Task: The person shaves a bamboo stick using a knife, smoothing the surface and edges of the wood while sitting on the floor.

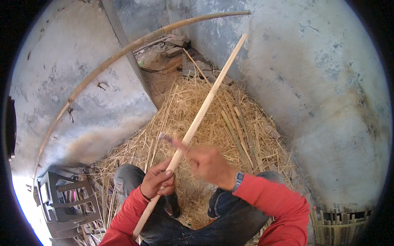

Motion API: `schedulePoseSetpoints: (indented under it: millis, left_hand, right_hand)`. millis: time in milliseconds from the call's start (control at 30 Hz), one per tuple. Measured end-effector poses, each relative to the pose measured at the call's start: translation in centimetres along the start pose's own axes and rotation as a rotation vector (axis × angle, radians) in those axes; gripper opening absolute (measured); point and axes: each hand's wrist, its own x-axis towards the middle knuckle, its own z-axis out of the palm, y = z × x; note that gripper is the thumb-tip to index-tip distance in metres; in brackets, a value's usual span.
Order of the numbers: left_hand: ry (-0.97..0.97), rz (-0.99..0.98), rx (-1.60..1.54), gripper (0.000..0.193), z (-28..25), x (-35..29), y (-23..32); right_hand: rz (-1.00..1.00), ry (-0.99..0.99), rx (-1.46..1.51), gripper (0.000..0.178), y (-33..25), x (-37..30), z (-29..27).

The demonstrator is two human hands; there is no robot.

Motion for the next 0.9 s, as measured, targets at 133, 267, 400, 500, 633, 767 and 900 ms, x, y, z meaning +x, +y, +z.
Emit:
schedulePoseSetpoints:
  millis: [133, 267, 400, 500, 633, 767, 900]
  left_hand:
    - [0.068, -0.022, 0.094, 0.053, 1.0, -0.2, 0.7]
    - [0.04, -0.007, 0.097, 0.052, 0.5, -0.1, 0.7]
    - [0.036, 0.011, 0.095, 0.05, 0.2, -0.1, 0.5]
    - [0.137, 0.157, 0.311, 0.047, 0.8, -0.5, 0.9]
    - [0.38, 0.609, 0.533, 0.032, 2.0, -2.0, 4.8]
    - [0.74, 1.406, 0.728, 0.042, 4.4, -3.7, 12.9]
    - [0.903, 1.748, 0.975, 0.039, 9.7, -9.9, 20.2]
  right_hand:
    - [-0.016, 0.176, 0.215, 0.046, 1.1, 0.7, 0.2]
    - [0.345, 0.468, 0.254, 0.04, 2.8, 1.7, -3.1]
    - [0.321, 0.436, 0.204, 0.046, 2.3, 1.5, -3.8]
    - [0.371, 0.437, 0.249, 0.051, 0.8, 1.4, -3.8]
    - [0.366, 0.512, 0.353, 0.05, 2.7, 0.5, -2.6]
    - [0.432, 0.461, 0.365, 0.034, 3.1, -0.7, -2.9]
    - [0.477, 0.329, 0.465, 0.021, 1.3, -0.1, -3.4]
